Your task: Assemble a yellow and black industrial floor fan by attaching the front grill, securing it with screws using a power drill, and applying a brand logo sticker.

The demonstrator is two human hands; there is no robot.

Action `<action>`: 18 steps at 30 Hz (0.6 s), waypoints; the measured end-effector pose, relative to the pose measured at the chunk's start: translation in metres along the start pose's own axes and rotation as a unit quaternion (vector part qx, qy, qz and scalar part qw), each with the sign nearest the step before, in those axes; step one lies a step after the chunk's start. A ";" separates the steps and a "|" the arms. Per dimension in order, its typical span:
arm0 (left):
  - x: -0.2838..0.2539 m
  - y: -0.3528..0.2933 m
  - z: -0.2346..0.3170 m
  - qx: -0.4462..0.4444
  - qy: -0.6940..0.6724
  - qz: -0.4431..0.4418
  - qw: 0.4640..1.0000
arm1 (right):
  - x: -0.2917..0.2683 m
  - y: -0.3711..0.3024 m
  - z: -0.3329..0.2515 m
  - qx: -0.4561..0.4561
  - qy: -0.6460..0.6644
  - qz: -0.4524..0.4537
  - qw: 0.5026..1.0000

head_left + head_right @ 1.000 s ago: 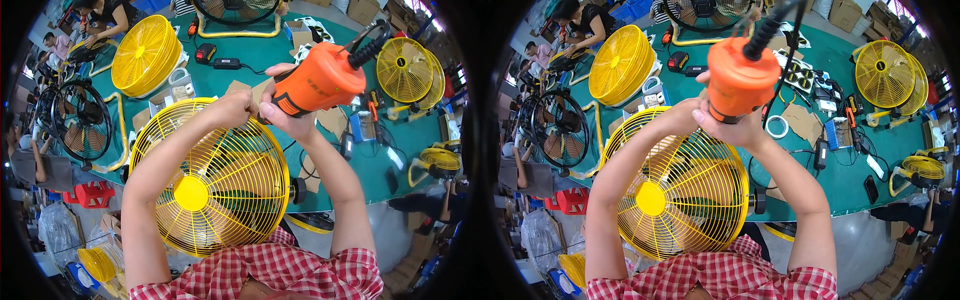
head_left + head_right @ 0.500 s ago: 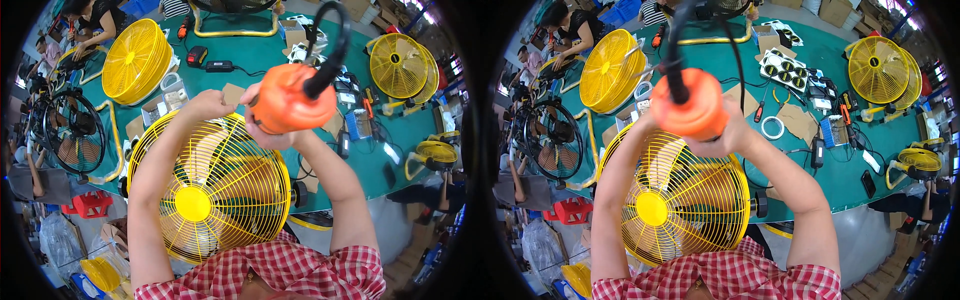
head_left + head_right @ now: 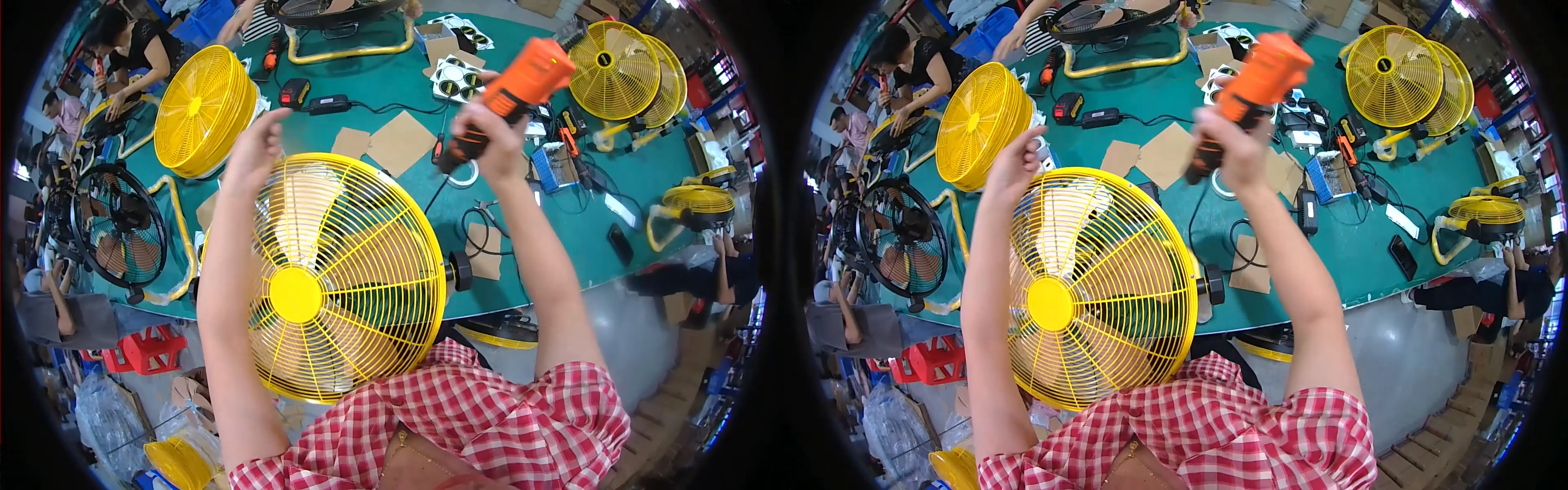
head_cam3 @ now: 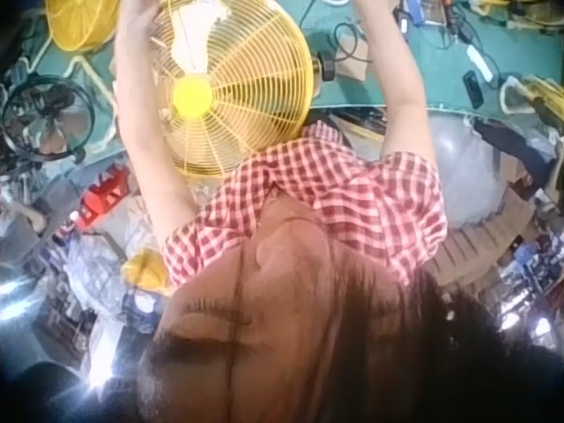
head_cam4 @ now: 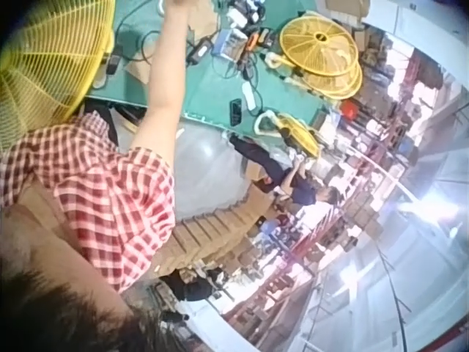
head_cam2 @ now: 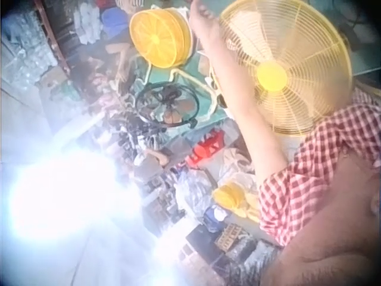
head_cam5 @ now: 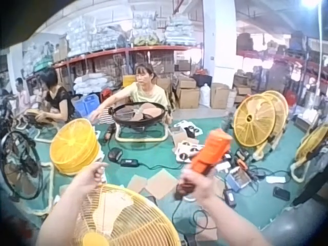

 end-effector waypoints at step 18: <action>0.033 -0.330 -0.046 0.312 -0.187 0.475 0.802 | -0.277 -0.095 0.135 0.189 -0.545 0.099 0.811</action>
Point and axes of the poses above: each hand's wrist, its own y-axis towards the middle knuckle, its own x-axis out of the palm, z = x × y, the point moved 3 cm from there along y, towards the middle knuckle
